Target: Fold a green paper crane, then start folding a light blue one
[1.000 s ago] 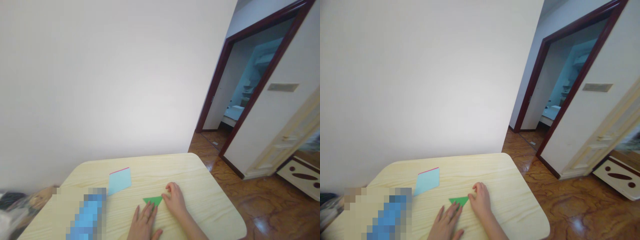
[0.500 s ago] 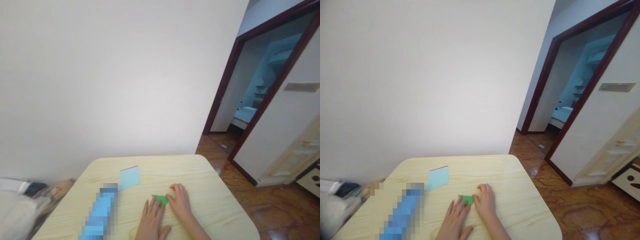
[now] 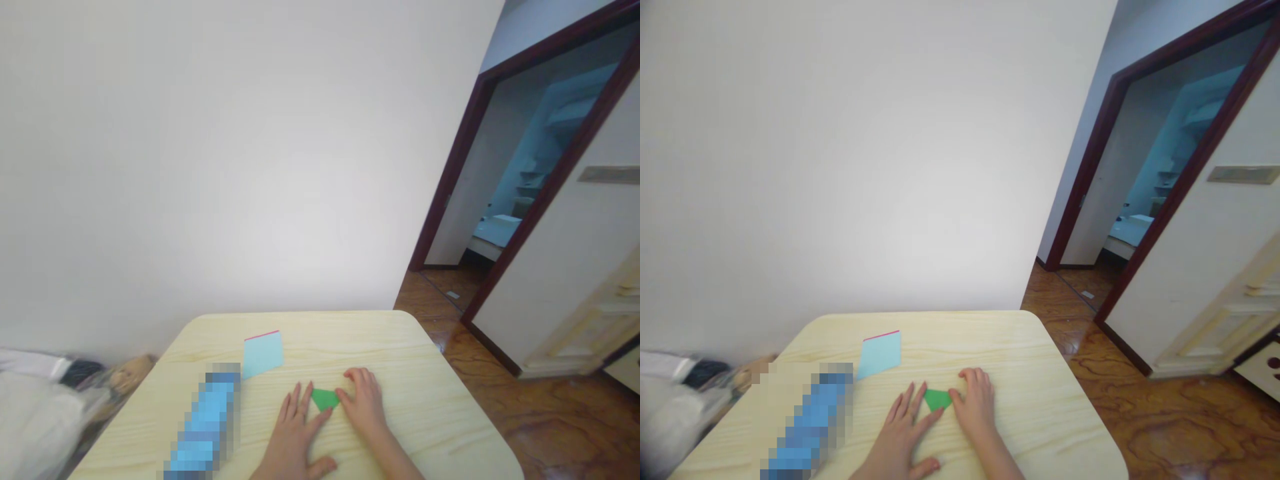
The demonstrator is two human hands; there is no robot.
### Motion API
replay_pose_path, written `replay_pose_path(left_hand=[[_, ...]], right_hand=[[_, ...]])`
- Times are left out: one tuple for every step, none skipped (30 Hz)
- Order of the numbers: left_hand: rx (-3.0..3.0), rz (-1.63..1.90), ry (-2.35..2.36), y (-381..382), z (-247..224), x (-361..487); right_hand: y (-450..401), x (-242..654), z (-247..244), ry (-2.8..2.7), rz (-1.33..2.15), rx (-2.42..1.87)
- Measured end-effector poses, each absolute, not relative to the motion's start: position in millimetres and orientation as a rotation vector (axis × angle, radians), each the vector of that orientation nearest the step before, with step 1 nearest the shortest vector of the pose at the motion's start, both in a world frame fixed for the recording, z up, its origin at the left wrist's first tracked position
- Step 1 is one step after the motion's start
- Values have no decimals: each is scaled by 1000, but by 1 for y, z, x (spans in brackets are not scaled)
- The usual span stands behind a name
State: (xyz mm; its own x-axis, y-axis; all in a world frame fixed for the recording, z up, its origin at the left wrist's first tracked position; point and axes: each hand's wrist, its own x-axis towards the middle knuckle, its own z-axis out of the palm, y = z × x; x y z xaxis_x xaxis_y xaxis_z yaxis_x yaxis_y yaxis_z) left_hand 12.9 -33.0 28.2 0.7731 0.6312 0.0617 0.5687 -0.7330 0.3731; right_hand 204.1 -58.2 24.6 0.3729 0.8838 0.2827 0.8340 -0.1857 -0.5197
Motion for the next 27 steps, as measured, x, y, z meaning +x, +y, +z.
replay_pose_path(left_hand=[[2632, 257, 927, -33, 28, 13], [2633, 252, 931, -33, 28, 13], [2632, 246, 932, -33, 28, 13], [2633, 242, 932, -33, 29, 14], [2634, 234, 934, -32, 30, 14], [2638, 226, 937, -32, 31, 14], [2642, 218, 941, -32, 31, 15], [2647, 209, 944, -32, 32, 15], [2652, 201, 949, -32, 32, 16], [2657, 195, 952, -31, 32, 16], [2663, 192, 951, -31, 31, 16], [2671, 195, 950, -31, 30, 16], [2681, 201, 949, -30, 29, 16], [2692, 212, 947, -30, 28, 15], [2705, 227, 945, -30, 26, 15], [2717, 243, 946, -30, 25, 14], [2729, 258, 950, -30, 23, 13], [2741, 271, 957, -30, 22, 13], [2755, 279, 960, -30, 20, 12], [2772, 286, 958, -31, 18, 12], [2791, 296, 957, -31, 16, 12], [2813, 308, 950, -31, 14, 12], [2838, 328, 943, -31, 12, 12], [2863, 357, 938, -30, 9, 13], [2888, 392, 931, -29, 6, 13], [2909, 431, 925, -28, 4, 14], [2925, 470, 916, -26, 2, 14]], right_hand=[[-59, 206, 24, -1464, 99, -2043], [-59, 209, 23, -1449, 89, -2052], [-60, 212, 22, -1432, 81, -2060], [-60, 214, 22, -1414, 76, -2066], [-61, 217, 21, -1393, 73, -2071], [-61, 218, 21, -1375, 72, -2074], [-61, 218, 21, -1358, 73, -2074], [-60, 216, 22, -1346, 74, -2069], [-60, 214, 23, -1342, 73, -2059], [-60, 210, 24, -1345, 70, -2044], [-59, 206, 25, -1356, 70, -2027], [-59, 202, 26, -1371, 74, -2012], [-58, 199, 27, -1383, 84, -2005], [-58, 196, 28, -1389, 96, -2004], [-58, 195, 28, -1390, 110, -2008], [-58, 195, 29, -1386, 125, -2016], [-58, 196, 29, -1382, 138, -2022], [-58, 197, 29, -1382, 150, -2025], [-58, 199, 28, -1384, 158, -2025], [-58, 201, 28, -1388, 164, -2022], [-59, 203, 28, -1392, 170, -2020], [-59, 204, 27, -1394, 174, -2018], [-60, 205, 27, -1402, 182, -2016], [-61, 205, 27, -1415, 190, -2013], [-63, 205, 27, -1436, 197, -2003], [-65, 204, 28, -1465, 203, -1988], [-69, 203, 28, -1494, 208, -1971]])
